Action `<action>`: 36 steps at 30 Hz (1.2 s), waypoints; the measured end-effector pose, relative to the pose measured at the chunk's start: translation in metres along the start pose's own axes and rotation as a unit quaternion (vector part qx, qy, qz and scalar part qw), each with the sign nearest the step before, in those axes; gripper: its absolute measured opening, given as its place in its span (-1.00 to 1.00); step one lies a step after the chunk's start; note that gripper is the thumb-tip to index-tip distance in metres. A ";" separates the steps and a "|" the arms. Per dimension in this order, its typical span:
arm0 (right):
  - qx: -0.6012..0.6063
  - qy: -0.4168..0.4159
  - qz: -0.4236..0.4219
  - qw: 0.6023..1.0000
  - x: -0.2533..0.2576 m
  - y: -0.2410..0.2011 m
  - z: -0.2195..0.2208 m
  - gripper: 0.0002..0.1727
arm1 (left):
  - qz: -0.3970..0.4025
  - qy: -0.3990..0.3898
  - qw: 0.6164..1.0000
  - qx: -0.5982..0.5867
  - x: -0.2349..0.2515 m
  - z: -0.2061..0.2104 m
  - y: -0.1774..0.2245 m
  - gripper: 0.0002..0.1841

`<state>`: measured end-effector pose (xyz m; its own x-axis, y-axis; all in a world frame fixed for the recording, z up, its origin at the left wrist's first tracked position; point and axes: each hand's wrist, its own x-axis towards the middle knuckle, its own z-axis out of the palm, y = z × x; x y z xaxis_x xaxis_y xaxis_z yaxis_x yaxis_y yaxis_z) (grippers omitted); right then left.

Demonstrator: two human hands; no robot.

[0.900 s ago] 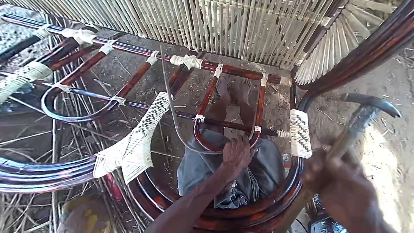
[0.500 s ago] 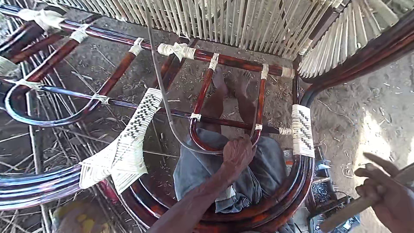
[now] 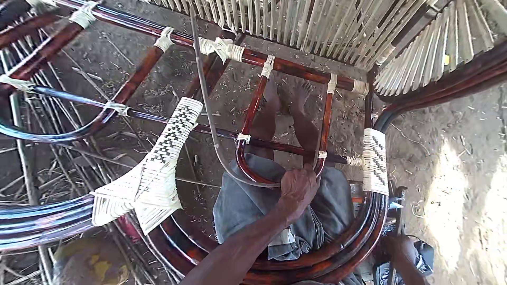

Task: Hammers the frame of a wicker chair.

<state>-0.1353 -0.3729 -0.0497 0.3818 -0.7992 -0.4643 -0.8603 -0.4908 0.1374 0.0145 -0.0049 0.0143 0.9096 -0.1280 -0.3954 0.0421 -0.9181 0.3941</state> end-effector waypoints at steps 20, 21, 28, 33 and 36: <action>0.045 -0.011 0.030 0.998 0.025 -0.003 0.011 -0.55 | -0.021 0.021 0.999 0.021 0.005 0.010 0.001 -0.51; 0.056 -0.013 0.031 0.998 0.024 -0.002 0.010 -0.59 | -0.020 0.019 0.999 0.021 0.005 0.009 0.001 -0.50; 0.249 -0.065 0.055 0.965 0.017 0.013 -0.011 -0.59 | -0.030 -0.007 1.000 0.006 0.007 0.006 0.002 -0.50; 0.095 0.038 -0.071 0.992 0.021 0.047 -0.058 -0.68 | -0.032 -0.001 0.999 0.007 0.007 0.009 0.003 -0.50; 0.277 0.034 -0.123 0.952 0.001 0.035 -0.096 -0.74 | -0.031 0.004 0.999 0.013 0.008 0.009 0.003 -0.49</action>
<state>-0.1328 -0.4243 0.0385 0.5990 -0.7140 -0.3624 -0.7814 -0.4223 -0.4594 0.0179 -0.0125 0.0050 0.9092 -0.0671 -0.4109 0.0878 -0.9339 0.3467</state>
